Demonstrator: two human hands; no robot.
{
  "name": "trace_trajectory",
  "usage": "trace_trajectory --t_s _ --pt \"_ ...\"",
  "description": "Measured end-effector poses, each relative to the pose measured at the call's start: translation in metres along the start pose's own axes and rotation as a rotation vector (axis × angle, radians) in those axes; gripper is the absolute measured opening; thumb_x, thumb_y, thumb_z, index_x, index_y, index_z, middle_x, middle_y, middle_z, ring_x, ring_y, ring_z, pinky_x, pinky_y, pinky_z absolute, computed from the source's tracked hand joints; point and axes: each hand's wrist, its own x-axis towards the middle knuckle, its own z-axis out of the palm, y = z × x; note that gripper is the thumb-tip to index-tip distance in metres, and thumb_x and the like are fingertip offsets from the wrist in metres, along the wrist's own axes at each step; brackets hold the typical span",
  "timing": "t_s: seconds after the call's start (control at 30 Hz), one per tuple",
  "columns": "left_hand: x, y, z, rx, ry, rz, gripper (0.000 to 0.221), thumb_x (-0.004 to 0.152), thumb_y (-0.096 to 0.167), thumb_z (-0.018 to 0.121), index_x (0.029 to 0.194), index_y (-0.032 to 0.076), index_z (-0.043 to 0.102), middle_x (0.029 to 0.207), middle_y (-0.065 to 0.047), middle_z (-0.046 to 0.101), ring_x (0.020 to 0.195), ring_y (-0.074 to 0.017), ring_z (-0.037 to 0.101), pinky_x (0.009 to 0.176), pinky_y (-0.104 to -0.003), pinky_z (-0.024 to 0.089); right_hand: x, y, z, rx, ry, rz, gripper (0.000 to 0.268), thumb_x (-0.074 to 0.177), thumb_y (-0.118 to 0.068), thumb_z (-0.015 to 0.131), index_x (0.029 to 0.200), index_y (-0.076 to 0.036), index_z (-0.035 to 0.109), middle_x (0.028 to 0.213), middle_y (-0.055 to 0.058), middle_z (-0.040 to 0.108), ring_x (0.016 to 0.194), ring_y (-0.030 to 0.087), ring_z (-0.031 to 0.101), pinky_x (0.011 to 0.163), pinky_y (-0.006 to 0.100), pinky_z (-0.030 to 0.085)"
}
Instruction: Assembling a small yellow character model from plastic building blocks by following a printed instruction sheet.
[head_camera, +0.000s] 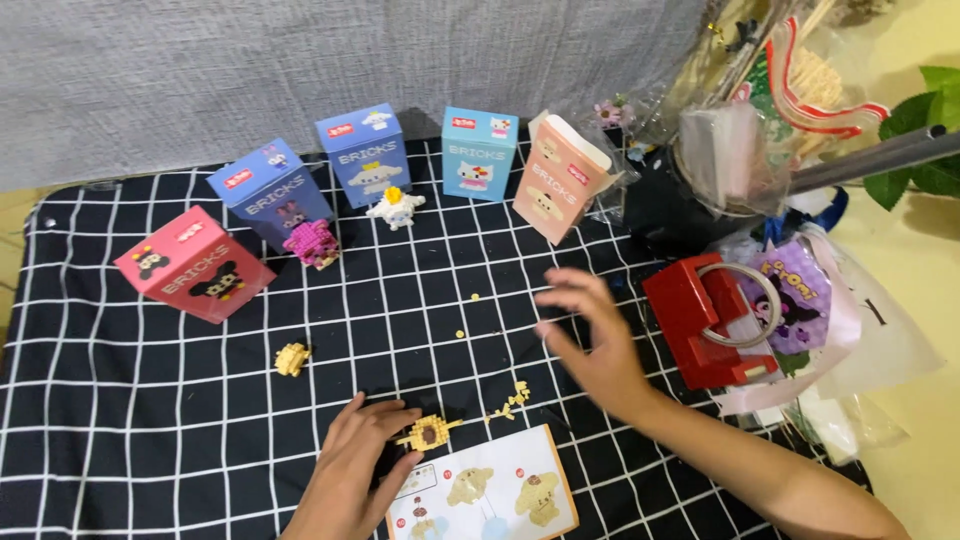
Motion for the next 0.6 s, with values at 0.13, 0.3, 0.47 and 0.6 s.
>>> trace_trajectory --t_s 0.13,0.3,0.47,0.6 --pt "0.002 0.005 -0.004 -0.014 0.011 0.021 0.034 0.096 0.022 0.064 0.128 0.011 0.061 0.120 -0.007 0.071 0.123 -0.0238 0.063 0.118 -0.053 0.031 0.014 0.010 -0.012 -0.055 0.107 0.066 0.029 0.094 -0.016 0.069 0.124 -0.014 0.065 0.140 0.009 0.056 0.131 0.021 0.055 0.101 0.032 0.045" --pt "0.007 0.007 -0.009 -0.050 -0.017 0.067 0.036 0.096 0.020 0.065 0.129 0.008 0.059 0.118 -0.006 0.068 0.118 -0.0224 0.064 0.118 -0.052 0.030 0.021 0.013 -0.008 -0.068 0.128 0.069 0.025 0.095 -0.012 0.066 0.120 -0.015 0.067 0.135 0.007 0.061 0.126 0.019 0.058 0.097 0.031 0.044" --pt "0.021 0.012 -0.021 -0.046 -0.075 0.007 0.051 0.092 0.020 0.070 0.139 0.010 0.053 0.111 -0.004 0.065 0.100 -0.0208 0.061 0.105 -0.044 0.042 0.024 0.002 0.005 -0.078 0.073 -0.042 0.021 0.094 -0.005 0.066 0.114 -0.010 0.069 0.128 0.009 0.063 0.126 0.023 0.059 0.108 0.036 0.044" --pt "0.031 0.011 -0.026 -0.070 0.063 0.087 0.045 0.095 0.025 0.067 0.135 0.009 0.056 0.111 -0.006 0.068 0.105 -0.0234 0.064 0.096 -0.040 0.048 0.023 -0.004 0.011 -0.113 0.027 -0.169 0.015 0.094 -0.006 0.065 0.108 -0.007 0.071 0.121 0.011 0.065 0.121 0.025 0.062 0.111 0.038 0.047"
